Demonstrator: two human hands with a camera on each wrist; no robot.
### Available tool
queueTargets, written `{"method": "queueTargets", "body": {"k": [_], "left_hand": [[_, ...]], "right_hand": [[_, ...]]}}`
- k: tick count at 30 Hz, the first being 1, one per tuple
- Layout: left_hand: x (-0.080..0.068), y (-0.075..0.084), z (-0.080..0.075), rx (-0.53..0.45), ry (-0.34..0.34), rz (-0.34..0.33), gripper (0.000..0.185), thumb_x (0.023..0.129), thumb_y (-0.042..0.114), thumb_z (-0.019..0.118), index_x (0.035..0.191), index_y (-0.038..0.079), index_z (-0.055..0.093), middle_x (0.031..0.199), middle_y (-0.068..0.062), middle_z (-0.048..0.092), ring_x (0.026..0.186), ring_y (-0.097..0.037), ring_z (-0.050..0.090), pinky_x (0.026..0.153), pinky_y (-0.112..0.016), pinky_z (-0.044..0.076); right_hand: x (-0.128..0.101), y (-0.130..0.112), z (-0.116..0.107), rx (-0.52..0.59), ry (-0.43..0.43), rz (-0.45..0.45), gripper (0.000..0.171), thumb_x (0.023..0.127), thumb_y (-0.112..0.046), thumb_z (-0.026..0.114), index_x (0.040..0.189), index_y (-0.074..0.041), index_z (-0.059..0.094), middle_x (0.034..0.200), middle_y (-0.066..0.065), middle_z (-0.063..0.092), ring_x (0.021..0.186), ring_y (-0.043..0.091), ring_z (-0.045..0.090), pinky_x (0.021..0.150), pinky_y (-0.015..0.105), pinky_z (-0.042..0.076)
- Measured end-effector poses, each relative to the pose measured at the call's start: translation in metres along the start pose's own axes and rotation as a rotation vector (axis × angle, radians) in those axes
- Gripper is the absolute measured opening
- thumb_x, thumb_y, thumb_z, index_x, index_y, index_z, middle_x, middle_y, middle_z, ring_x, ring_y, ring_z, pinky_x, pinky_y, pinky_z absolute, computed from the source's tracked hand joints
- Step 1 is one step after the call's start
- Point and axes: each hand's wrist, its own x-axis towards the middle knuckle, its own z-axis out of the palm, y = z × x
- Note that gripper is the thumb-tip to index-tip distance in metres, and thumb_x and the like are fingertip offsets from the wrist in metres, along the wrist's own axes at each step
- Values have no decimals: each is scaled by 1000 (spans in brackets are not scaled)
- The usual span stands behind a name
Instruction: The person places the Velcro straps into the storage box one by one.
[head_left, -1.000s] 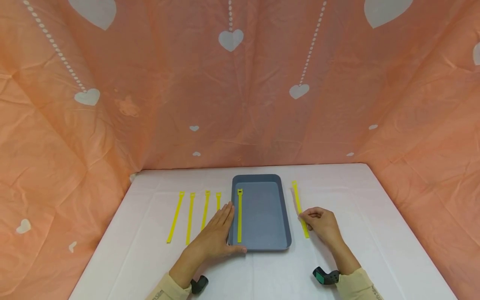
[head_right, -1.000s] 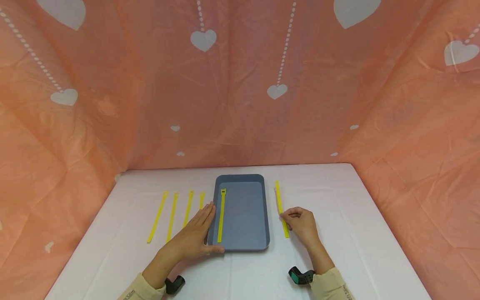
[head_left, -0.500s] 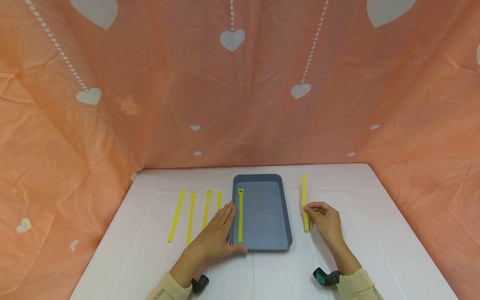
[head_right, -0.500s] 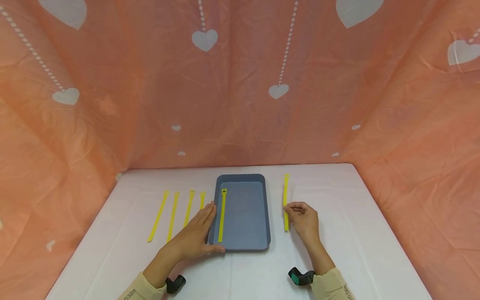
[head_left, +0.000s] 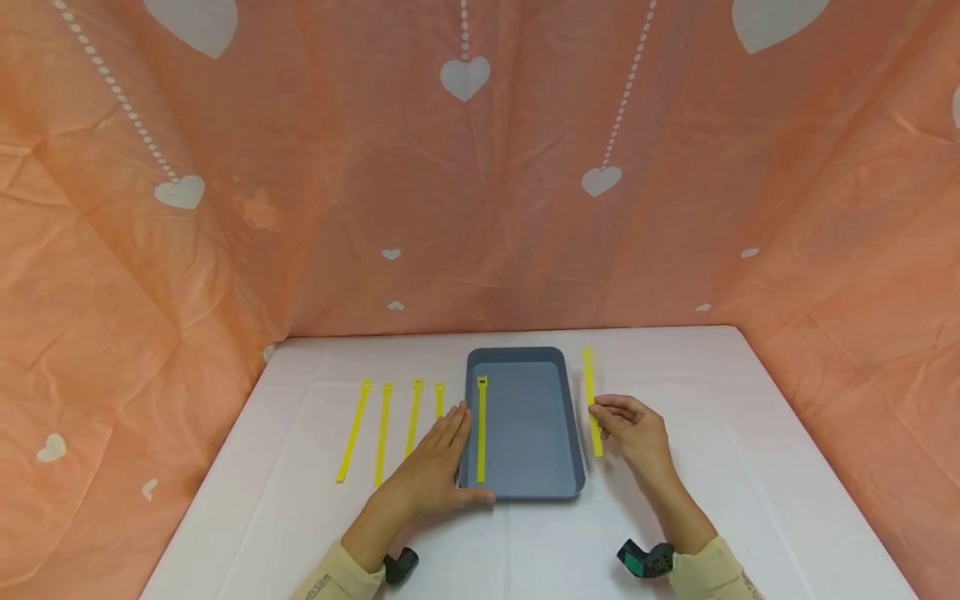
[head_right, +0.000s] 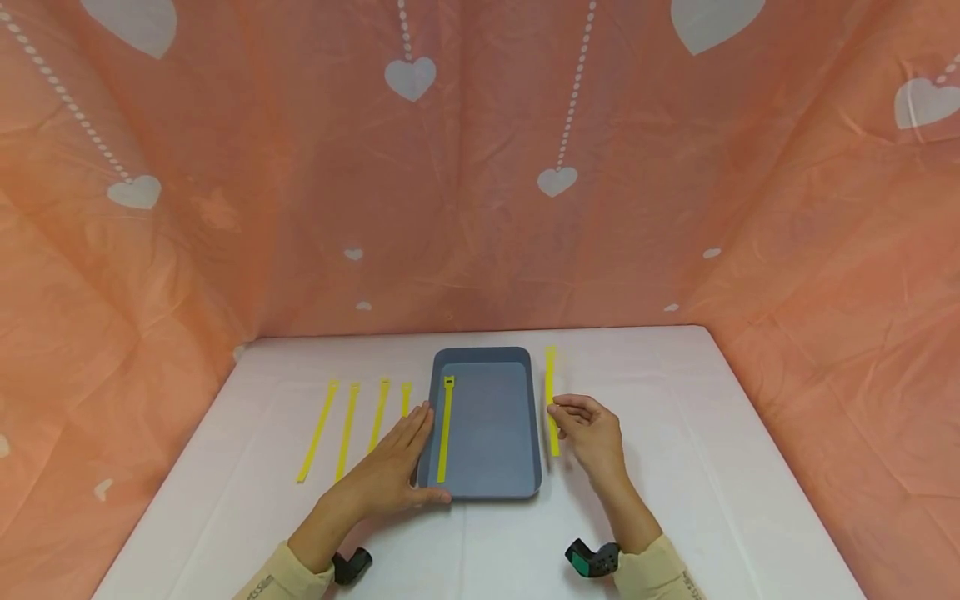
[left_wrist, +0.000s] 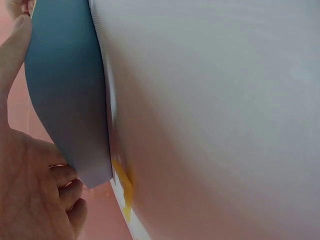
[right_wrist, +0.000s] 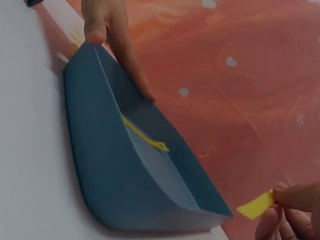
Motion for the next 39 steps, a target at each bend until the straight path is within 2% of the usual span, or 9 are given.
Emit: {"method": "queueTargets", "body": {"k": [9, 18, 25, 30, 39], "left_hand": [[1, -1, 1, -9, -7, -5, 131, 87, 77, 73, 170, -3, 11, 179, -18, 3, 166, -34, 5, 133, -51, 13], [1, -1, 1, -13, 1, 1, 131, 87, 76, 74, 169, -4, 12, 179, -19, 4, 166, -35, 6, 133, -51, 14], [2, -1, 2, -5, 16, 6, 131, 86, 76, 74, 169, -5, 14, 179, -20, 7, 166, -36, 9, 133, -51, 15], [1, -1, 2, -3, 11, -1, 131, 86, 77, 74, 169, -4, 14, 179, -19, 6, 166, -35, 8, 133, -51, 15], [1, -1, 2, -15, 7, -9, 130, 86, 76, 75, 169, -3, 13, 180, -18, 5, 166, -34, 7, 133, -51, 14]], "right_hand": [[-4, -5, 19, 47, -75, 31, 29, 99, -8, 79, 119, 10, 70, 89, -2, 75, 74, 11, 65, 70, 24, 58], [-12, -6, 42, 109, -151, 21, 25, 99, -2, 77, 118, 12, 69, 91, 3, 76, 72, 13, 64, 68, 26, 58], [-15, -1, 65, 105, -172, 55, 24, 97, -2, 79, 117, 10, 72, 90, 7, 75, 72, 14, 64, 66, 25, 57], [-16, 5, 79, 84, -182, 44, 21, 96, -3, 80, 112, 9, 74, 88, 6, 75, 70, 14, 64, 63, 24, 56], [-18, 18, 96, 79, -208, 46, 20, 96, -3, 80, 112, 9, 74, 89, 9, 75, 66, 15, 63, 60, 24, 55]]}}
